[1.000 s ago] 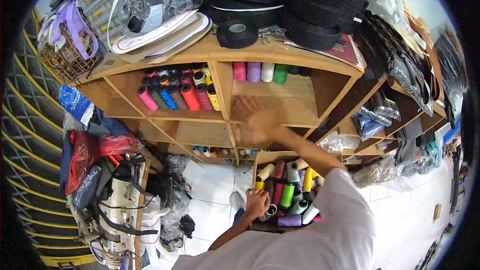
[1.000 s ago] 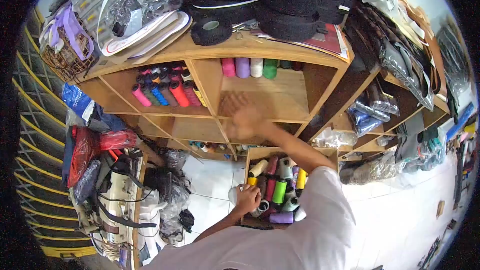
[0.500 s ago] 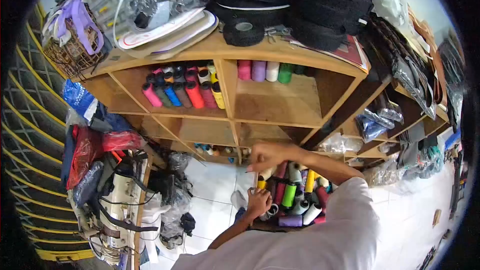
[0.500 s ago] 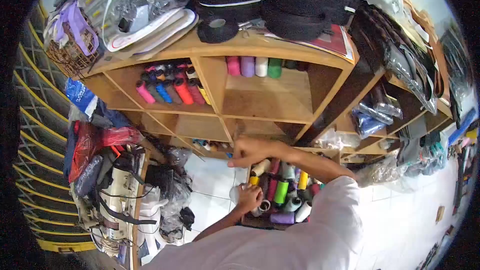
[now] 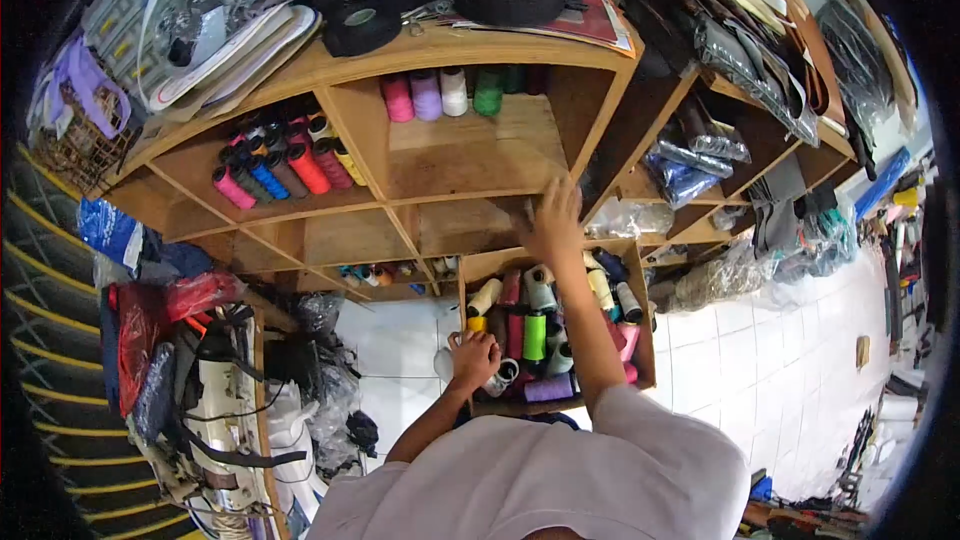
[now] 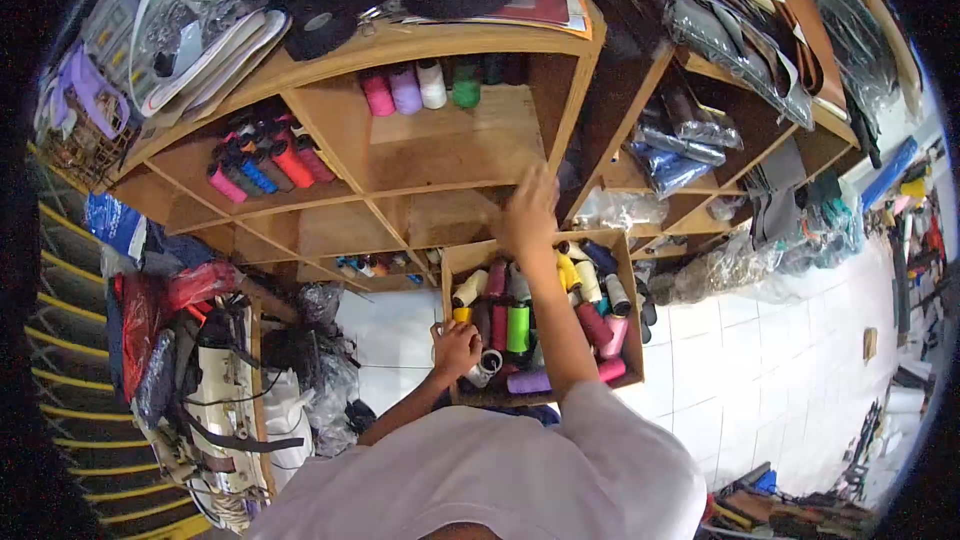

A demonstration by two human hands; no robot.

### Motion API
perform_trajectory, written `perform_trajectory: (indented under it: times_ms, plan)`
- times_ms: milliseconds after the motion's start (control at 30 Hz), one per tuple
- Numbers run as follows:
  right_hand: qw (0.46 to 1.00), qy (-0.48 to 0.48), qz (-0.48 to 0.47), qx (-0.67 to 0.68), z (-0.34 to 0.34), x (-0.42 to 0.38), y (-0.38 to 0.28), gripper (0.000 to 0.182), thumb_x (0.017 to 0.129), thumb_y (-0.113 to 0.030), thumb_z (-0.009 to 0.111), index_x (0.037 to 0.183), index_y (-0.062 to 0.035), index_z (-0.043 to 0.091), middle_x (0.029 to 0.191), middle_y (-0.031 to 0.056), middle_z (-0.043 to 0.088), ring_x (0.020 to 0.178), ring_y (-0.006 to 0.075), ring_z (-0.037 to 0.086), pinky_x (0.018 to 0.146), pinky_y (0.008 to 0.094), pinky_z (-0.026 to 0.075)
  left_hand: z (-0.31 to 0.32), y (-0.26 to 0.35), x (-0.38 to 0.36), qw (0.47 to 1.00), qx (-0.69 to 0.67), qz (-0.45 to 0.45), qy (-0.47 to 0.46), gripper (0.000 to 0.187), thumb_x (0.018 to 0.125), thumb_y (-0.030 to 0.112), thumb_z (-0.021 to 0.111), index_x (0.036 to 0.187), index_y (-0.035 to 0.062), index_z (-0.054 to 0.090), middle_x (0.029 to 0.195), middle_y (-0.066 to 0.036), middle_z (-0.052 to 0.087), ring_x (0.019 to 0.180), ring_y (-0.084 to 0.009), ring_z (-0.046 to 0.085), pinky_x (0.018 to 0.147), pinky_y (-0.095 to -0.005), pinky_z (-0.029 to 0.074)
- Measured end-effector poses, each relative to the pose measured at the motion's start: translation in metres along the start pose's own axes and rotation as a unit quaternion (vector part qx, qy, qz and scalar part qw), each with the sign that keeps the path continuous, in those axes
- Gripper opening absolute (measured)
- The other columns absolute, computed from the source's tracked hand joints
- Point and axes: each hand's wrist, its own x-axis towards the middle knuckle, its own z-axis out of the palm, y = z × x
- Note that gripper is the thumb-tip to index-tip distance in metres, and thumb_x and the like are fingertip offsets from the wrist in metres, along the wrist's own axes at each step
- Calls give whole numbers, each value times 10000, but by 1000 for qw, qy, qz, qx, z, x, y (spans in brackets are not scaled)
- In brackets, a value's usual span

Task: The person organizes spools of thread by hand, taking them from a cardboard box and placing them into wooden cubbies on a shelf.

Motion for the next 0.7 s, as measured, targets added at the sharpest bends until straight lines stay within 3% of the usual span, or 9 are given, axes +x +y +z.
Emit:
perform_trajectory:
  times_ms: [33,67,100,200,300,467,567,633,700]
  plan:
    - [964,-262,11,-36,-55,-26,-8,857,803,-503,687,1362,88,419,1456,347,360,1220,491,514,994,530,459,-3,0,2,1000,-1,-3,-11,108,803,232,617,802,124,614,840,-40,650,945,-254,569,902,-551,313]
    - [938,-342,-2,60,-69,-43,-2,720,773,-455,719,1228,78,555,1275,354,535,1059,474,618,861,503,538,-6,1,4,1000,-2,-5,-25,109,805,232,614,807,123,618,849,-42,656,958,-255,570,914,-557,309]
    - [945,-325,-15,37,-86,-63,-6,528,781,-451,708,1009,25,679,999,317,658,916,441,671,765,491,557,-4,1,3,1000,6,-6,-27,111,804,231,614,810,120,620,854,-43,658,962,-255,571,920,-563,306]
    - [972,-206,-68,94,-70,-59,5,391,795,-394,717,836,-6,705,707,235,657,785,409,681,684,473,562,0,0,2,1000,8,-1,-27,114,802,233,615,808,119,618,852,-41,658,964,-254,571,923,-563,306]
    - [919,-51,-41,388,-59,7,-16,199,809,-195,712,810,1,680,610,176,606,625,416,635,565,441,512,-7,4,3,999,2,-11,-46,116,800,235,616,804,120,617,849,-42,657,958,-258,572,906,-563,314]
    - [956,6,54,288,10,125,-43,111,836,-88,665,857,20,666,754,203,678,793,415,668,710,485,507,1,-1,0,1000,19,6,-2,96,765,236,639,767,143,616,834,-31,649,943,-267,567,877,-543,329]
    - [927,109,32,357,67,170,-51,281,823,-216,691,993,4,648,890,259,665,886,461,640,758,502,508,4,-2,-1,1000,18,-3,-10,102,769,241,642,754,144,611,839,-33,653,934,-264,573,872,-544,326]
    - [955,-23,114,273,89,194,-53,405,811,-244,707,1125,-10,602,1000,269,670,979,458,629,827,498,510,6,-2,-3,1000,13,-14,-16,102,777,249,641,767,149,622,837,-30,658,940,-261,577,873,-541,326]
    - [954,-27,106,278,91,197,-55,397,813,-231,710,1125,-9,604,1013,275,669,993,455,629,836,493,514,8,-7,-2,1000,5,-11,-9,106,778,255,640,774,151,624,831,-20,662,939,-252,579,864,-546,325]
